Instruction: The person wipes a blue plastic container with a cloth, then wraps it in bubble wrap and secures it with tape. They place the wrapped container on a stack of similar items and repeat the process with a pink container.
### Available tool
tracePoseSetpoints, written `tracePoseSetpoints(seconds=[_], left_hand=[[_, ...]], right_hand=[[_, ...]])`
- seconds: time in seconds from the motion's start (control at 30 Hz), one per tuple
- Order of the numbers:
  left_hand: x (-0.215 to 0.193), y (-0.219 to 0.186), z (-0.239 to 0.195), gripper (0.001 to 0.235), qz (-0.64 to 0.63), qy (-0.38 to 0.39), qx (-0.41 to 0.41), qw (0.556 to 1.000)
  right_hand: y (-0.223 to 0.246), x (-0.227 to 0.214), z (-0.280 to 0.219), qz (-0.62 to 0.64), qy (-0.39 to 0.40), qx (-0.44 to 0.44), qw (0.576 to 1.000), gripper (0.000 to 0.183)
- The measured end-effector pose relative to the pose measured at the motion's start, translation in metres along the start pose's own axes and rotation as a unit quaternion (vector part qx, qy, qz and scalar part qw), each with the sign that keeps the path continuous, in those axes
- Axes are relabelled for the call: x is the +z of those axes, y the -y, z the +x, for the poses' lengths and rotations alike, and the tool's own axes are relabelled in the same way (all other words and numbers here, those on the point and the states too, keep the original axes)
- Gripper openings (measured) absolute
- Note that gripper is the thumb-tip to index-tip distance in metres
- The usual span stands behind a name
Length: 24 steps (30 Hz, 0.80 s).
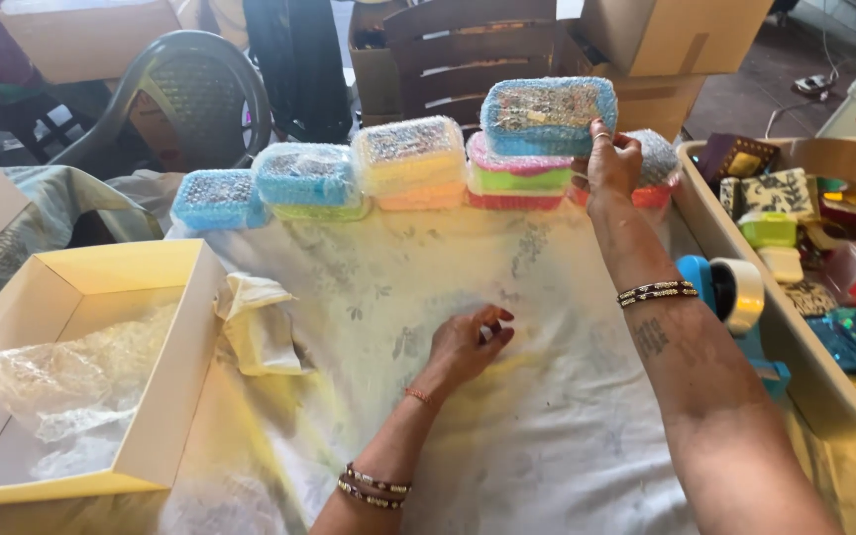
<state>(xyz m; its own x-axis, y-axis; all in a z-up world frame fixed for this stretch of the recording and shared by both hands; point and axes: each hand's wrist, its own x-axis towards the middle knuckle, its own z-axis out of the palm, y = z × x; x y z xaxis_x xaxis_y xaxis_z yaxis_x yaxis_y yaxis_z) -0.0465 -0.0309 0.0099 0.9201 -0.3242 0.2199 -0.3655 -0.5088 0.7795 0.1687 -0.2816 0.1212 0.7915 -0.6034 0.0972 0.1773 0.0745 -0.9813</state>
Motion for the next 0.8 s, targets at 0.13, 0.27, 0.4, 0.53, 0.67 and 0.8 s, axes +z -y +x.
tracePoseSetpoints(seconds=[0.13, 0.27, 0.4, 0.53, 0.67, 0.8], left_hand=[[-0.004, -0.009, -0.002, 0.025, 0.006, -0.002, -0.007, 1.0], [-0.005, -0.013, -0.002, 0.025, 0.009, -0.001, -0.009, 1.0], [-0.007, -0.017, -0.004, 0.025, 0.02, 0.009, -0.016, 1.0], [-0.008, -0.017, -0.002, 0.025, 0.022, 0.013, -0.02, 0.999], [-0.006, -0.013, -0.001, 0.025, 0.015, 0.011, -0.016, 1.0], [-0.004, -0.009, 0.0, 0.025, 0.012, 0.011, -0.01, 1.0]], right_hand=[[-0.01, 0.024, 0.018, 0.0, 0.015, 0.019, 1.0, 0.049], [-0.021, 0.034, 0.02, -0.073, 0.009, 0.017, 0.997, 0.049], [-0.017, 0.029, 0.008, -0.233, 0.063, 0.007, 0.97, 0.051], [-0.012, 0.025, -0.001, -0.257, 0.053, 0.005, 0.965, 0.054], [-0.035, 0.012, 0.002, -0.252, -0.038, -0.103, 0.961, 0.054], [-0.069, -0.015, -0.011, -0.329, -0.004, -0.168, 0.929, 0.047]])
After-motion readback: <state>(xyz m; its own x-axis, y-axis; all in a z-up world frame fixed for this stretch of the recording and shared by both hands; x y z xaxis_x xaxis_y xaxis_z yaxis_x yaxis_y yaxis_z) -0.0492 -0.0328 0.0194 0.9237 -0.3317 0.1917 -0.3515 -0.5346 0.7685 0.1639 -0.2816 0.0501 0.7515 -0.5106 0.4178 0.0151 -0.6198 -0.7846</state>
